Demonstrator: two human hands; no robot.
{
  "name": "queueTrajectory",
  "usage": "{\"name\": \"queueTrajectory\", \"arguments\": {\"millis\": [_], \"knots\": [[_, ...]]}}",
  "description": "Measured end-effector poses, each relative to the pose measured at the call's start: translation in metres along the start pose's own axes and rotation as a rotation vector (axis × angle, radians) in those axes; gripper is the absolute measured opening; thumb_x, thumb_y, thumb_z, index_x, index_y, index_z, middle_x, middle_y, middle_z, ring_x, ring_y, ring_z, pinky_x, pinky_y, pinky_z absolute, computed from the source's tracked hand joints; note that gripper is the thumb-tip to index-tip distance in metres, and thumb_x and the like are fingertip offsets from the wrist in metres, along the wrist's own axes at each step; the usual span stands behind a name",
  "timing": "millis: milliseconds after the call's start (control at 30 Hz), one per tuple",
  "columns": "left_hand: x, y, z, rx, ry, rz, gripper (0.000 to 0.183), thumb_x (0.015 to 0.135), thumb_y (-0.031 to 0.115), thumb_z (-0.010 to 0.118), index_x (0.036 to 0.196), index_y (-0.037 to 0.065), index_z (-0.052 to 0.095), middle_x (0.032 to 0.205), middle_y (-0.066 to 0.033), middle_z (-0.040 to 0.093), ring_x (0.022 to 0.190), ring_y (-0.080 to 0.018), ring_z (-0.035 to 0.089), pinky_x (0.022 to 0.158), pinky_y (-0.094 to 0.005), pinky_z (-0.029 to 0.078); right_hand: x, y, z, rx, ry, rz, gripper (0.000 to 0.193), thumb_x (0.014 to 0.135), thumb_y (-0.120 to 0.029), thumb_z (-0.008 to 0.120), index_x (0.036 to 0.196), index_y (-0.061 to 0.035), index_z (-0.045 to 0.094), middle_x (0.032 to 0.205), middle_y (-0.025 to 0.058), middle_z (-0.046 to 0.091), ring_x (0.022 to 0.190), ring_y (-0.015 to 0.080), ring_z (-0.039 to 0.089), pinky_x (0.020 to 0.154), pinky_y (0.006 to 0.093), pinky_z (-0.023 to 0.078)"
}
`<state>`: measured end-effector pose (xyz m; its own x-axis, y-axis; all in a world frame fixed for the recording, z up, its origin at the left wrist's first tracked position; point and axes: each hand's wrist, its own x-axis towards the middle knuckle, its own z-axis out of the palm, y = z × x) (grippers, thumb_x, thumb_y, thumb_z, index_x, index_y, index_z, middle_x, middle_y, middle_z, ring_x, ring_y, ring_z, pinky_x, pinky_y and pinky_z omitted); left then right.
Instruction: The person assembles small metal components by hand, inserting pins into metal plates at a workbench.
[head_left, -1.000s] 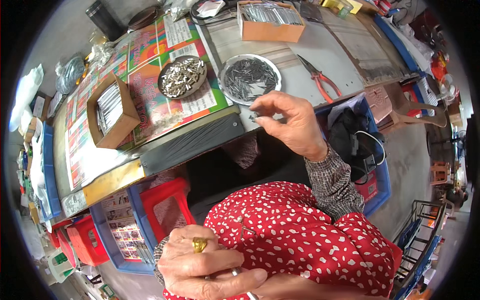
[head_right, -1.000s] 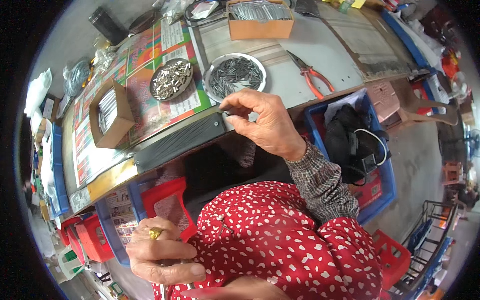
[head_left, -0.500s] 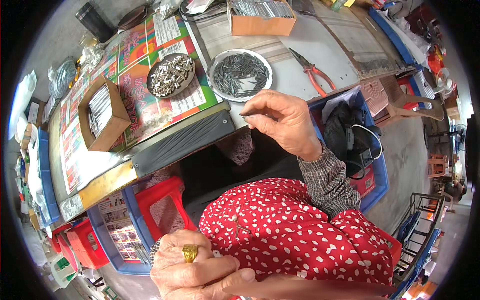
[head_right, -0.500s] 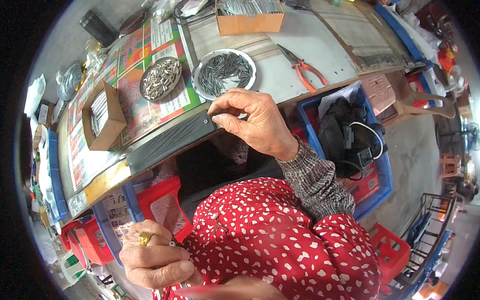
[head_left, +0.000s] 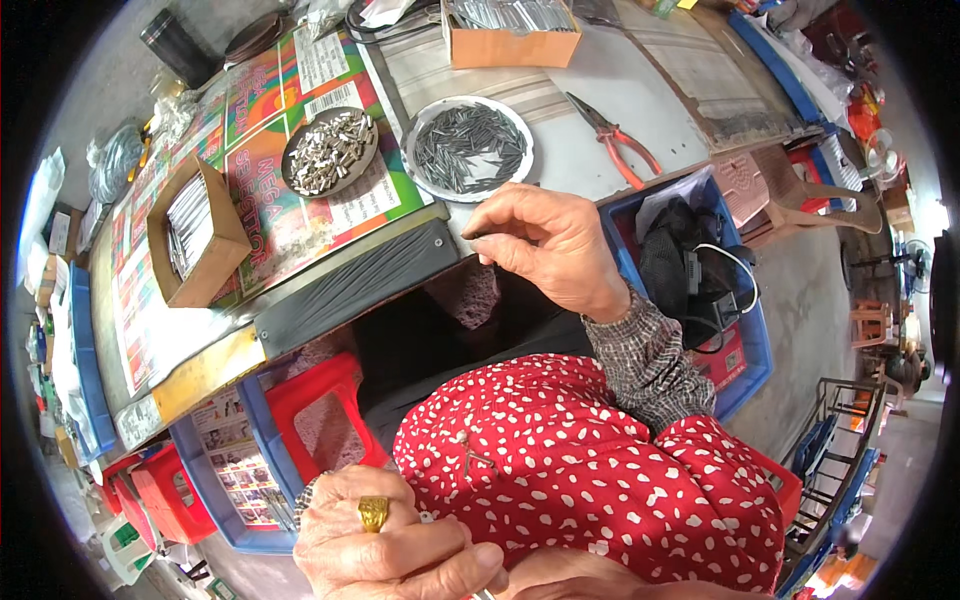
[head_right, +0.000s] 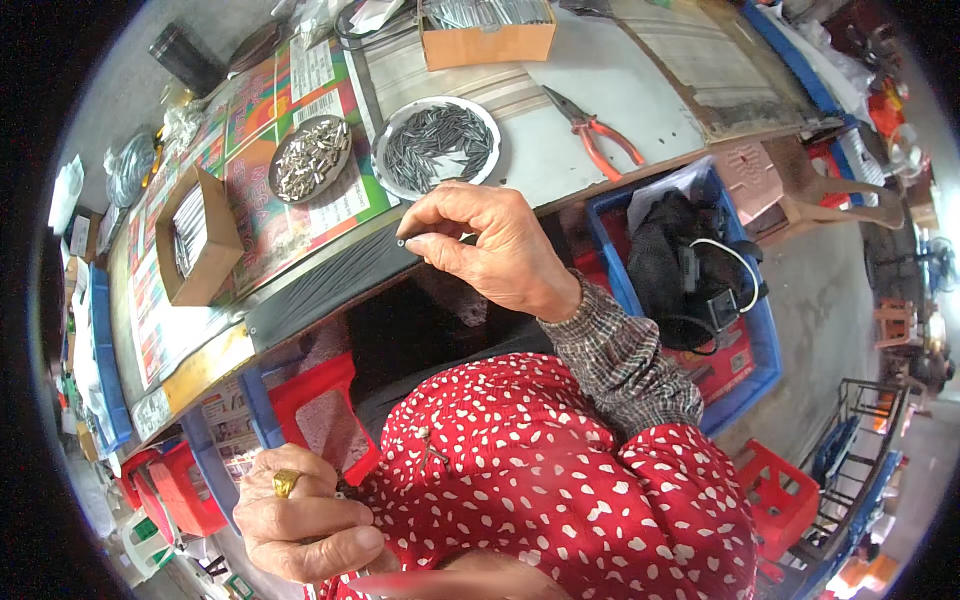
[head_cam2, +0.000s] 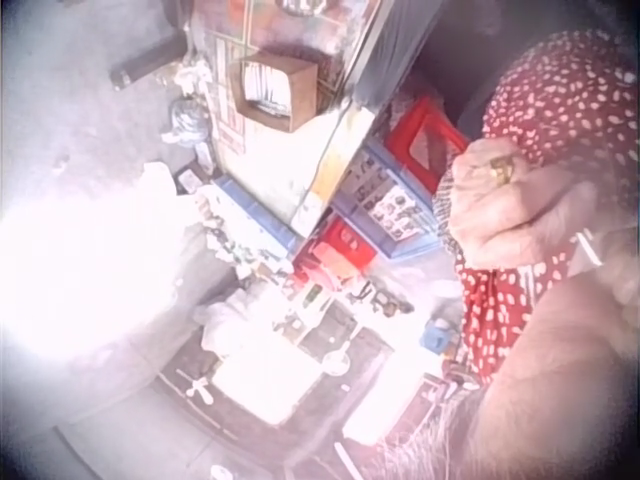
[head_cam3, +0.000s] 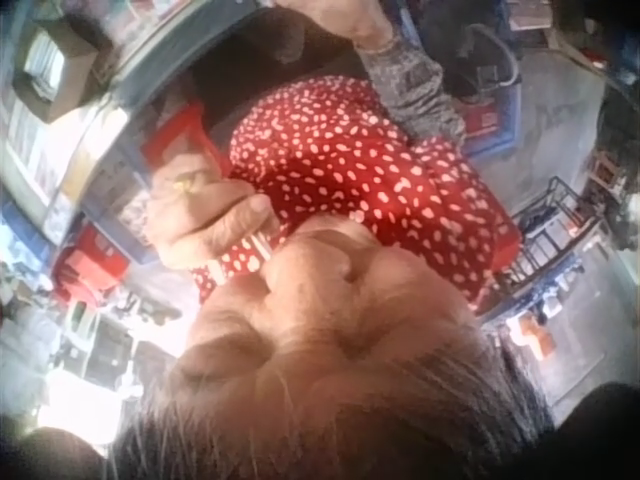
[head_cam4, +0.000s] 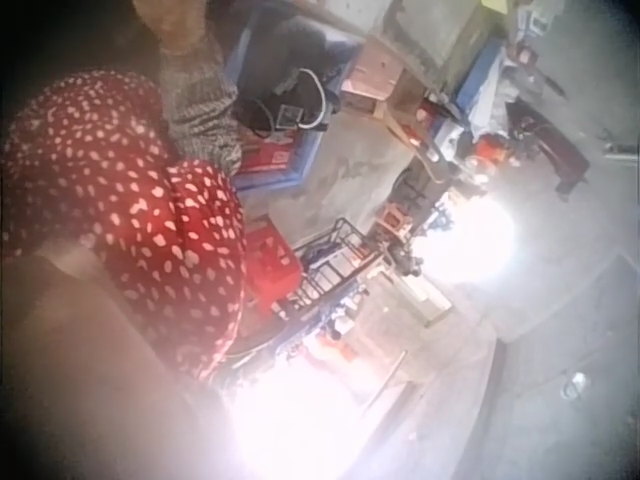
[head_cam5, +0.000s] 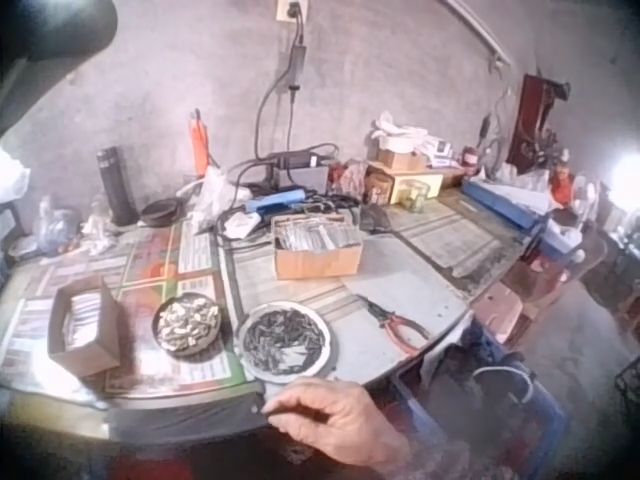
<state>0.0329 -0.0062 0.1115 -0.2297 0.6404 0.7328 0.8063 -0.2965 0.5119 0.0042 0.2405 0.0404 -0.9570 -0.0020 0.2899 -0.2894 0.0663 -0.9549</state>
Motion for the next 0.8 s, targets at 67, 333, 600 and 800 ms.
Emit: {"name": "queueTrajectory", "arguments": {"millis": [67,333,600,800], "knots": [[0.002,0.000,0.000,-0.033,-0.021,-0.001,0.038,0.064,0.025,0.082,0.093,0.007,0.066,0.076,-0.0053,0.062,0.044,-0.0074,0.049,0.050,-0.0214,0.041,0.000,0.001,-0.002,-0.039,-0.079,0.024,0.016,0.081,0.009,0.059,0.096,0.0052,0.061,0.092,0.0042,0.057,0.078,0.0078,0.057,0.068,0.0187,0.047],[0.011,-0.001,-0.008,-0.158,-0.124,-0.029,0.014,0.078,0.015,0.067,0.086,0.004,0.068,0.076,-0.0083,0.065,0.047,-0.0101,0.053,0.052,-0.0235,0.043,-0.001,0.002,0.001,0.016,-0.034,0.030,0.012,0.081,0.004,0.061,0.093,0.0032,0.062,0.086,0.0032,0.058,0.075,0.0070,0.056,0.066,0.0193,0.046],[0.007,0.012,-0.001,0.027,-0.035,-0.129,0.026,0.072,0.026,0.074,0.094,0.013,0.067,0.073,-0.0009,0.063,0.044,-0.0095,0.046,0.050,-0.0240,0.042,0.000,0.000,0.001,0.027,0.006,0.007,0.009,0.080,-0.001,0.064,0.089,0.0015,0.063,0.080,0.0023,0.059,0.072,0.0066,0.055,0.064,0.0204,0.046],[0.022,0.005,-0.010,-0.098,-0.122,0.015,0.026,0.069,0.007,0.069,0.092,-0.002,0.065,0.079,-0.0132,0.060,0.053,-0.0181,0.056,0.049,-0.0302,0.044,0.000,-0.002,-0.001,0.062,-0.015,0.033,0.009,0.080,-0.001,0.064,0.089,0.0021,0.063,0.080,0.0021,0.059,0.072,0.0063,0.056,0.063,0.0196,0.046]]}}
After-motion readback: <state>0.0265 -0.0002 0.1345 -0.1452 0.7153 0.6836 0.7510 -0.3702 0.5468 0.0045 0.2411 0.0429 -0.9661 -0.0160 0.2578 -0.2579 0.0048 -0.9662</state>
